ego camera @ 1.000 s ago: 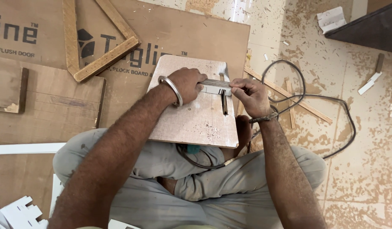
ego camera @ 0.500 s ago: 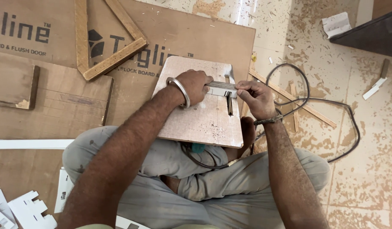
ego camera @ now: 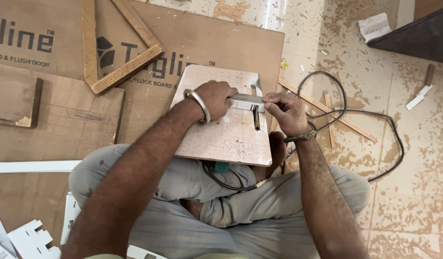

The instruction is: Cutting notches into metal or plastic U-channel strips using a small bench-mounted circular saw.

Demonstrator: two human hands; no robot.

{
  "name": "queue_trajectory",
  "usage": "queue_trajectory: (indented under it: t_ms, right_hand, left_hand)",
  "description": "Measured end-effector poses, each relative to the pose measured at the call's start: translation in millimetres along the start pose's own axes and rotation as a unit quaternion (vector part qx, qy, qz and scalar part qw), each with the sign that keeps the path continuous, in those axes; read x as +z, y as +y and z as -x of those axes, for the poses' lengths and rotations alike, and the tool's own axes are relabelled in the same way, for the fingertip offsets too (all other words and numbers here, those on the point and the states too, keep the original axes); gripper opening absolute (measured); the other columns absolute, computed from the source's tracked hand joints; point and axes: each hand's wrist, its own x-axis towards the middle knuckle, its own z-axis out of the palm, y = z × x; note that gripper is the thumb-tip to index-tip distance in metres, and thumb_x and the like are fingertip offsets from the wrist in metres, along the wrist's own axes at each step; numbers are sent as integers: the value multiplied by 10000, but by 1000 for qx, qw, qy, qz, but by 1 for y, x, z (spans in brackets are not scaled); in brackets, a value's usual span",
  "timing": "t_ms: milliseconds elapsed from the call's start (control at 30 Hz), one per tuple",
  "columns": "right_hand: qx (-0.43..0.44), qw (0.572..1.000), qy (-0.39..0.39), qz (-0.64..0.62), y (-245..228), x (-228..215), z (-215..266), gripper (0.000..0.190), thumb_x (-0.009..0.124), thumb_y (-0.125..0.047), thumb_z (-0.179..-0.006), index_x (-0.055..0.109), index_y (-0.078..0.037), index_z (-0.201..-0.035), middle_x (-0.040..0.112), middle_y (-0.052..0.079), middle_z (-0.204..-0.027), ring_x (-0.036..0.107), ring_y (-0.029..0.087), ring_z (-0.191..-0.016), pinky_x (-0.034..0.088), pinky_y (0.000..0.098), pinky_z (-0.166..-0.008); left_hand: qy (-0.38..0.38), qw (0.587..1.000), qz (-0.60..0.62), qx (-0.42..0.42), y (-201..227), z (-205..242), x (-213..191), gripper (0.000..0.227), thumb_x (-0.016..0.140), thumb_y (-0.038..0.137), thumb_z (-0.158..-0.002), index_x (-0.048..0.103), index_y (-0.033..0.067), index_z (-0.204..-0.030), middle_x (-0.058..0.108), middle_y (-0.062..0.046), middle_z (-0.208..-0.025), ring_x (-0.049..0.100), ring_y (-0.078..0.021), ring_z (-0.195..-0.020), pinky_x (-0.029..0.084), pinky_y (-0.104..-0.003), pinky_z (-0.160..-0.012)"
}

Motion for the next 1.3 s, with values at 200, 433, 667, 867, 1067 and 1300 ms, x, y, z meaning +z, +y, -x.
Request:
queue_trajectory:
  t_ms: [200, 433, 667, 867, 1067, 1300]
  right_hand:
    - [16, 1000, -2, 25, -14, 5, 5, 103, 698, -20, -973, 717, 7, -1070, 735, 87, -1146, 679, 121, -1034, 570, 263, -904]
    - [8, 1000, 5, 22, -14, 6, 12, 115, 702, -33, -972, 714, 7, -1079, 736, 88, -1143, 686, 121, -1022, 578, 264, -887]
    - [-7, 1000, 0, -4, -15, 7, 18, 94, 697, -15, -973, 695, 8, -1064, 730, 93, -1150, 680, 128, -1069, 566, 269, -934]
    - [-12, 1000, 2, 25, -29, 10, 25, 95, 705, -20, -961, 712, 4, -1053, 737, 90, -1135, 690, 133, -1062, 574, 270, -928]
    - [-5, 999, 17, 33, -38, 13, 34, 113, 712, -54, -960, 714, 6, -1056, 734, 84, -1125, 685, 126, -1026, 570, 265, -899]
    - [-7, 998, 23, 58, -46, 15, 43, 127, 720, -85, -955, 725, -2, -1051, 736, 77, -1109, 680, 122, -982, 565, 264, -857]
  left_hand:
    - [35, 995, -63, 61, -13, -6, 13, 296, 555, 217, -998, 652, 40, -1214, 670, -183, -1085, 661, -362, -1021, 519, -500, -950]
    - [49, 994, -63, 79, -15, -2, 16, 306, 570, 209, -978, 651, 33, -1214, 666, -194, -1100, 661, -372, -1028, 521, -501, -948]
    - [47, 995, -50, 69, -6, 10, 14, 304, 569, 197, -972, 665, 38, -1213, 686, -208, -1089, 683, -386, -1005, 541, -503, -925]
    - [33, 997, -49, 49, 5, 24, 9, 307, 561, 206, -982, 665, 63, -1233, 699, -195, -1081, 689, -364, -1006, 546, -489, -928]
    - [16, 998, -50, 32, 9, 30, 11, 314, 545, 223, -993, 660, 87, -1252, 704, -172, -1091, 689, -335, -1008, 540, -476, -938]
    - [16, 998, -52, 37, 15, 40, 11, 311, 555, 230, -993, 676, 89, -1243, 719, -176, -1100, 690, -342, -1022, 537, -471, -956]
